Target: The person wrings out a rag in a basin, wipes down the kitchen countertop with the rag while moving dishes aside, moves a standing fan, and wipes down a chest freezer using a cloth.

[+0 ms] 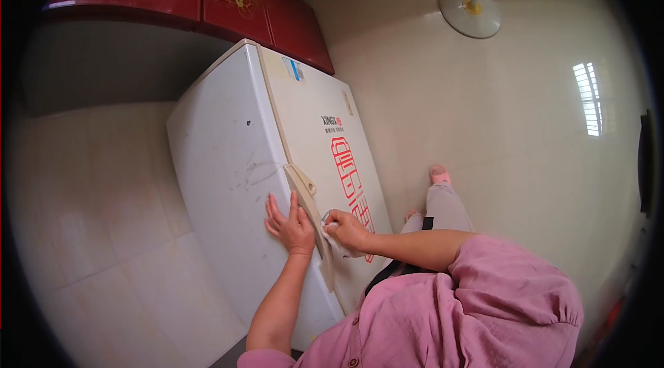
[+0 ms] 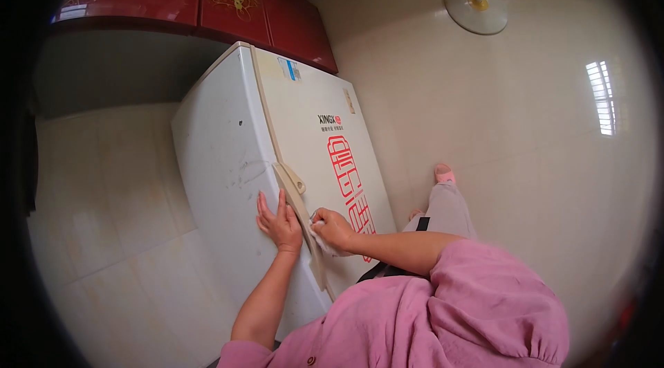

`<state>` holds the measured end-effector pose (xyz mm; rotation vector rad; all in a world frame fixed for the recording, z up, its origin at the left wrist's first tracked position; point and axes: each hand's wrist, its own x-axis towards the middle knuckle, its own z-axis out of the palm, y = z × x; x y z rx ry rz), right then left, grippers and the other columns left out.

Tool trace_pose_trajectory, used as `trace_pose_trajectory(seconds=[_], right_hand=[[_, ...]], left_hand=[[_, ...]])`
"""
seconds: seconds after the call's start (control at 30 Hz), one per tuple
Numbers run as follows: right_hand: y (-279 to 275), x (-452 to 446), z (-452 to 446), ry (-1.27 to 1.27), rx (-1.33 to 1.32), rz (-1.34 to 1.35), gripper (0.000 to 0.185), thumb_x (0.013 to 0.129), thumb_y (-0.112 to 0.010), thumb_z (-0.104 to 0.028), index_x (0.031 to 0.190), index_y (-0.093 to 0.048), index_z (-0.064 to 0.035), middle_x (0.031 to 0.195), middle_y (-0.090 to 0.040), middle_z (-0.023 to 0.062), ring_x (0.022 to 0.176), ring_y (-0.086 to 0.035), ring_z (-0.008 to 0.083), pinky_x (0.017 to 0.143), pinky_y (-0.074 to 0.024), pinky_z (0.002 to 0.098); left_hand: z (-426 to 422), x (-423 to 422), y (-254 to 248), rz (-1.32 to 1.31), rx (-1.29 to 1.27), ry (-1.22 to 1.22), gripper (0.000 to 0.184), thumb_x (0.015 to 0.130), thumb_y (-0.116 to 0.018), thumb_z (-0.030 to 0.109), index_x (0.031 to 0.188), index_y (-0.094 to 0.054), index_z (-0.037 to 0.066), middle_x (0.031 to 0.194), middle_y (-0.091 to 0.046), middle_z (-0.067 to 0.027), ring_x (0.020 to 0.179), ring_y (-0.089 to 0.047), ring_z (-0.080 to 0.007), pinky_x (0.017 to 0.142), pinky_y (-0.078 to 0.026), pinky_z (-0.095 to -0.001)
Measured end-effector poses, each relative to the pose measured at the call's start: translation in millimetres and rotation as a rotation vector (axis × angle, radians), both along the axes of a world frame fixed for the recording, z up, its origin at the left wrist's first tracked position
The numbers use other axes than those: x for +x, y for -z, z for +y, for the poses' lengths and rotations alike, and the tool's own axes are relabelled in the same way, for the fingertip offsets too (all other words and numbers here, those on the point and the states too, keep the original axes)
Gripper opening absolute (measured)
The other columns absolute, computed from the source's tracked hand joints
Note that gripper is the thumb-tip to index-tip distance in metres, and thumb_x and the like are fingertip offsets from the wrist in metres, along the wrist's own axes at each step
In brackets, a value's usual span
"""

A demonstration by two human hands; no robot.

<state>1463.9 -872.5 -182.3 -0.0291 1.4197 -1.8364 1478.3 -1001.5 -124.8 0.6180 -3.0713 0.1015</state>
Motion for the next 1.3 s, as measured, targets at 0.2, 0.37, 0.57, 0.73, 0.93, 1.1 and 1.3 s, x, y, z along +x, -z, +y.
trace_pose_trajectory(seconds=[0.2, 0.37, 0.57, 0.73, 0.93, 1.1, 1.3], right_hand=[[0, -54, -26, 0.078, 0.088, 0.258, 0.02, 0.076, -0.059, -0.018, 0.086, -0.058, -0.0005, 0.079, -0.062, 0.0182, 0.075, -0.061, 0.0312, 0.068, -0.0467, 0.0365], [-2, -49, -23, 0.053, 0.1, 0.225, 0.021, 0.077, -0.059, -0.018, 0.087, -0.059, 0.0001, 0.082, -0.062, 0.019, 0.078, -0.061, 0.0309, 0.07, -0.0468, 0.0367], [-5, 21, -2, 0.074, 0.022, 0.001, 0.018, 0.075, -0.06, -0.016, 0.083, -0.056, -0.0002, 0.078, -0.06, 0.0169, 0.075, -0.058, 0.0257, 0.07, -0.0452, 0.0342], [7, -17, -24, 0.212, 0.028, 0.059, 0.017, 0.076, -0.059, -0.015, 0.082, -0.056, -0.0001, 0.076, -0.059, 0.0152, 0.074, -0.057, 0.0225, 0.069, -0.0448, 0.0328], [10, -30, -28, 0.246, 0.016, 0.08, 0.019, 0.077, -0.059, -0.017, 0.084, -0.055, 0.0, 0.075, -0.059, 0.0147, 0.072, -0.056, 0.0214, 0.068, -0.0447, 0.0327], [6, 27, -4, 0.164, 0.024, -0.07, 0.022, 0.08, -0.061, -0.02, 0.088, -0.054, -0.0007, 0.079, -0.058, 0.0113, 0.077, -0.054, 0.0178, 0.07, -0.0439, 0.0307], [19, 1, -25, 0.244, -0.092, -0.124, 0.021, 0.082, -0.061, -0.019, 0.089, -0.054, -0.0013, 0.079, -0.057, 0.0066, 0.072, -0.051, 0.0129, 0.066, -0.0441, 0.0275]], left_hand=[[-1, 2, 2, 0.013, 0.009, 0.007, 0.041, 0.087, -0.045, 0.027, 0.128, -0.049, 0.029, 0.145, -0.018, -0.0105, 0.135, -0.015, -0.0293, 0.103, -0.011, -0.0563], [-1, 3, 3, 0.033, 0.014, 0.009, 0.04, 0.087, -0.045, 0.027, 0.127, -0.05, 0.03, 0.145, -0.018, -0.0105, 0.135, -0.016, -0.0295, 0.103, -0.011, -0.0566], [-3, 3, 4, 0.024, 0.002, 0.009, 0.042, 0.087, -0.046, 0.027, 0.128, -0.049, 0.03, 0.145, -0.019, -0.0108, 0.135, -0.015, -0.0294, 0.103, -0.011, -0.0572], [-4, 4, 5, 0.03, 0.003, 0.023, 0.043, 0.087, -0.045, 0.028, 0.13, -0.046, 0.031, 0.146, -0.019, -0.0114, 0.135, -0.015, -0.0297, 0.102, -0.011, -0.0574], [-3, 4, 5, 0.027, 0.006, 0.015, 0.043, 0.087, -0.045, 0.028, 0.13, -0.046, 0.032, 0.146, -0.018, -0.0114, 0.135, -0.015, -0.0295, 0.103, -0.011, -0.057], [-2, 3, 3, 0.02, 0.009, 0.019, 0.043, 0.087, -0.045, 0.027, 0.13, -0.046, 0.032, 0.146, -0.018, -0.0114, 0.135, -0.015, -0.0293, 0.102, -0.011, -0.0575], [-2, 4, 5, 0.031, -0.011, 0.018, 0.042, 0.087, -0.046, 0.026, 0.129, -0.047, 0.031, 0.145, -0.019, -0.0104, 0.135, -0.015, -0.0282, 0.102, -0.013, -0.0569]])
